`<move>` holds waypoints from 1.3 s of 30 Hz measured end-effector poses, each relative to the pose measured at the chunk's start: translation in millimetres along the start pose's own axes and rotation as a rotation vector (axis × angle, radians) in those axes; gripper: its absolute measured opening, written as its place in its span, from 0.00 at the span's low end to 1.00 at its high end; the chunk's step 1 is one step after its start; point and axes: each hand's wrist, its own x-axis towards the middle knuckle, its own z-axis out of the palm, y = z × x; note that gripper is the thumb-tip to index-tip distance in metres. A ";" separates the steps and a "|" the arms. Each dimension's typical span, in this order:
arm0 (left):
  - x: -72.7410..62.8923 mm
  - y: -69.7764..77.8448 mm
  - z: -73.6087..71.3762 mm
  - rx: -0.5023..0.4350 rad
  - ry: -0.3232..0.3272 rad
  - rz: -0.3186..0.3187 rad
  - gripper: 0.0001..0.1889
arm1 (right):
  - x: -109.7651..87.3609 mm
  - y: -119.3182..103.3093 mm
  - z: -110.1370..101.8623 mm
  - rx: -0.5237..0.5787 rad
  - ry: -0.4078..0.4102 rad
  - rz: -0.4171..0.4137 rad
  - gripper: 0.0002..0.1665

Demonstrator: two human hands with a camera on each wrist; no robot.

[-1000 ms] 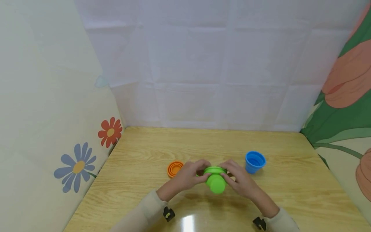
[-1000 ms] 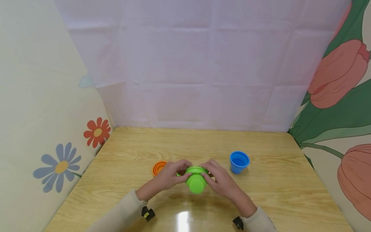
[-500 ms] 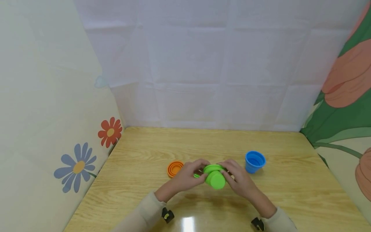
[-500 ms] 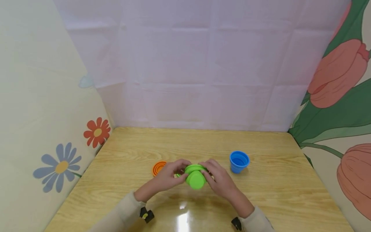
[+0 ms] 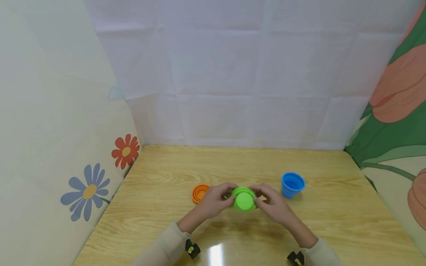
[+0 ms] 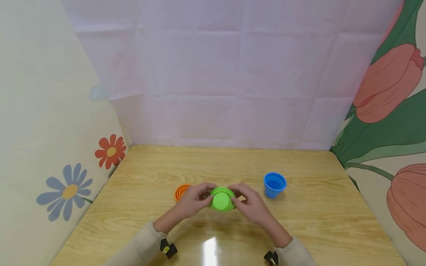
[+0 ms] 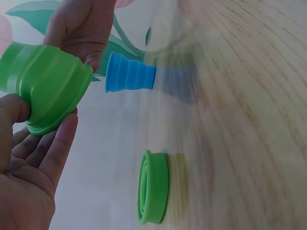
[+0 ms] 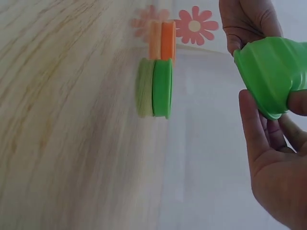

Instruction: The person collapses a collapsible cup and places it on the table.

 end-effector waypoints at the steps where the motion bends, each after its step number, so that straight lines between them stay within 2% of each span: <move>1: -0.4 -0.8 0.4 -0.009 -0.006 -0.012 0.14 | 0.2 0.3 0.4 -0.014 0.003 -0.001 0.17; 9: -1.6 -2.0 2.0 -0.112 -0.057 -0.067 0.15 | 1.1 -1.8 2.7 -0.126 0.054 0.040 0.16; 16: -0.9 0.3 -0.5 -0.120 -0.093 -0.095 0.18 | 1.7 -2.6 5.2 -0.148 0.101 0.017 0.17; 35: -1.8 -1.6 0.4 -0.072 -0.006 -0.064 0.17 | 2.9 -4.1 8.4 -0.076 0.111 0.019 0.16; 39: -1.3 -2.5 0.1 -0.036 0.011 -0.051 0.17 | 3.2 -4.6 8.4 -0.074 0.108 0.031 0.16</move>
